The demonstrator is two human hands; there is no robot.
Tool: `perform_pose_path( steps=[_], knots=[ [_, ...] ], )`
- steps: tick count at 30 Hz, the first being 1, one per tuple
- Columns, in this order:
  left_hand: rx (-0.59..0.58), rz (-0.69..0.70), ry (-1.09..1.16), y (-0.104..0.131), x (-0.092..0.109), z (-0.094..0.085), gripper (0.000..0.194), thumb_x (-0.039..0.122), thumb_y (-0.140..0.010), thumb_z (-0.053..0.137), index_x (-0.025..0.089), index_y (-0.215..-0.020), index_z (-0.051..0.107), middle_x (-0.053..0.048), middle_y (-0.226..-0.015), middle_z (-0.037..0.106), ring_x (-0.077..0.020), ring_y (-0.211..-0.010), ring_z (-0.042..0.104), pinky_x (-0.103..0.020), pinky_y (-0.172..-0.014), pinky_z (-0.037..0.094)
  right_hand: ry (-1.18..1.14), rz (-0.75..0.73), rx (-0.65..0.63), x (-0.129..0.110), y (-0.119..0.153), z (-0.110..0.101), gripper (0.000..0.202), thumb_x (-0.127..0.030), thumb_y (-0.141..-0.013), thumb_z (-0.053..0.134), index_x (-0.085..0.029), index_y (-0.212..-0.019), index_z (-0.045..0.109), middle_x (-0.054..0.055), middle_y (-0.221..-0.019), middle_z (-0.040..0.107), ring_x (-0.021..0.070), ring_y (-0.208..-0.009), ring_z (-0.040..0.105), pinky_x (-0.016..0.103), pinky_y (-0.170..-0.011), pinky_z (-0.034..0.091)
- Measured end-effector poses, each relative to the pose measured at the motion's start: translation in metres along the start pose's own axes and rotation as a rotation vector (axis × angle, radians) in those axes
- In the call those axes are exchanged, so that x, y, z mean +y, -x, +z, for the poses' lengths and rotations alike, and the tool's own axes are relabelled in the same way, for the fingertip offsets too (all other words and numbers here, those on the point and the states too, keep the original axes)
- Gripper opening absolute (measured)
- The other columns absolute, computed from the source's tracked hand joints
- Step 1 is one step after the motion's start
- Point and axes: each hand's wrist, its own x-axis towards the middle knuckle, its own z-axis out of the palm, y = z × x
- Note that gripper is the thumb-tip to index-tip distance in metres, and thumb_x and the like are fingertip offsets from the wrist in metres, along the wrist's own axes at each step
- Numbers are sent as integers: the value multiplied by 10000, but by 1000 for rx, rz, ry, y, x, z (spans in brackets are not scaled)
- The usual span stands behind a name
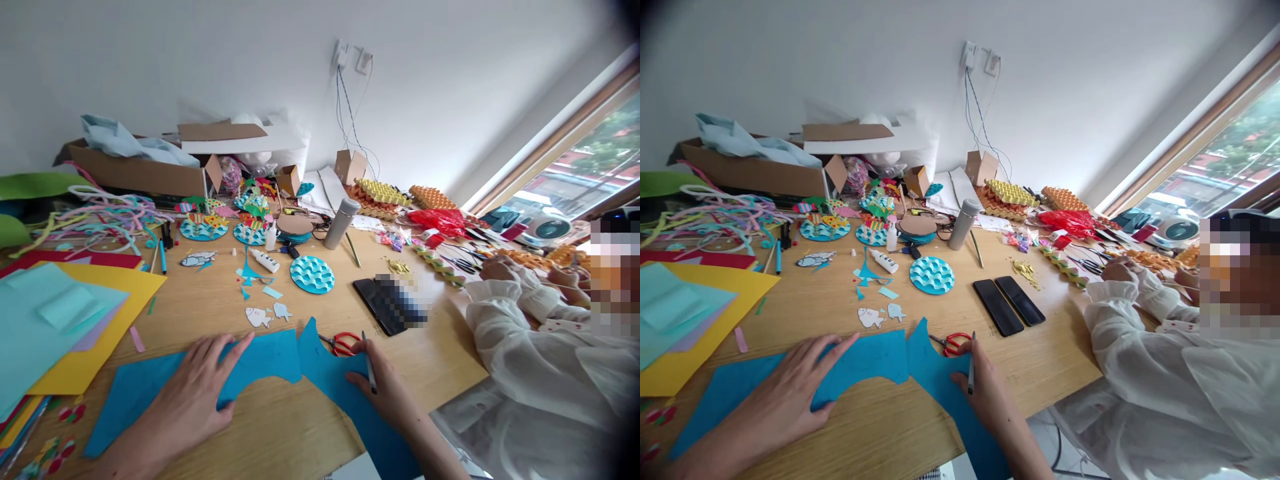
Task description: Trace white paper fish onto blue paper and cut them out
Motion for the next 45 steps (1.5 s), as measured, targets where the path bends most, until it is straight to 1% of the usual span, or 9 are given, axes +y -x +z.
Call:
perform_pose_path(
  steps=[6, 9, 17, 23, 26, 29, 33, 39, 45],
  knots=[
    [18, 13, -5, 1, -3, 3, 935, 176, -652, 578, 350, -1494, 210, -72, -1305, 503, -288, -1196, 484, -456, -1027, 399, -84, -26, 115, 4, -12, 5, 249, -341, -812, 572, -210, -1013, 508, 77, -936, 675, 237, -776, 638, 336, -667, 479],
    [22, 21, -5, 0, -3, 2, 944, 177, -654, 577, 356, -1497, 192, -73, -1292, 505, -284, -1184, 490, -455, -1020, 404, 58, -92, 275, 16, -21, 3, 90, -268, -855, 511, -213, -925, 523, 99, -949, 673, 252, -884, 619, 345, -727, 469],
    [-9, 7, -3, -1, -2, 1, 918, 191, -655, 579, 332, -1492, 228, -79, -1274, 521, -292, -1176, 494, -460, -1019, 405, 468, -185, 86, 24, -32, -2, 218, 3, -766, 449, -193, -838, 513, 60, -797, 660, 215, -768, 600, 289, -687, 399],
    [3, 10, 2, -1, -2, 1, 941, 182, -645, 586, 338, -1494, 212, -79, -1291, 510, -298, -1187, 486, -466, -1023, 400, 603, -49, 189, 31, -22, -3, 167, -25, -809, 496, -186, -841, 526, 81, -773, 665, 252, -773, 626, 326, -686, 429],
    [17, 18, 2, 1, -2, 2, 937, 172, -641, 583, 337, -1490, 223, -79, -1288, 510, -300, -1186, 485, -463, -1017, 404, 453, -257, 265, 14, -3, 15, 191, -202, -853, 603, -183, -1028, 531, 139, -1091, 660, 303, -1053, 587, 393, -844, 469],
    [26, 18, -3, 0, -1, 0, 927, 160, -647, 574, 329, -1490, 227, -83, -1282, 509, -297, -1182, 484, -464, -1016, 404, 311, -441, 168, -10, 15, 46, 319, -258, -848, 620, -209, -1141, 503, 120, -1334, 553, 299, -1249, 475, 426, -984, 444],
    [-11, 5, 8, -1, 1, -4, 908, 160, -663, 566, 315, -1493, 231, -89, -1287, 502, -288, -1184, 479, -465, -1027, 396, 260, -436, 201, -18, 14, 68, 283, -180, -875, 535, -199, -1153, 492, 124, -1284, 584, 293, -1204, 510, 457, -979, 456],
    [-68, -42, 25, -2, 4, -8, 866, 175, -661, 571, 295, -1475, 297, -91, -1304, 500, -299, -1195, 471, -483, -1045, 376, 312, -353, 287, 3, -19, 50, 226, -190, -867, 557, -175, -1092, 538, 141, -1133, 649, 324, -1078, 570, 490, -890, 501],
    [-81, -51, 29, -3, 5, -9, 858, 157, -644, 563, 283, -1460, 332, -94, -1327, 503, -303, -1221, 460, -482, -1054, 371, 441, -423, 204, -11, -35, 30, 276, -120, -915, 457, -184, -1154, 578, 142, -1322, 567, 317, -1253, 458, 485, -952, 460]
  ],
)
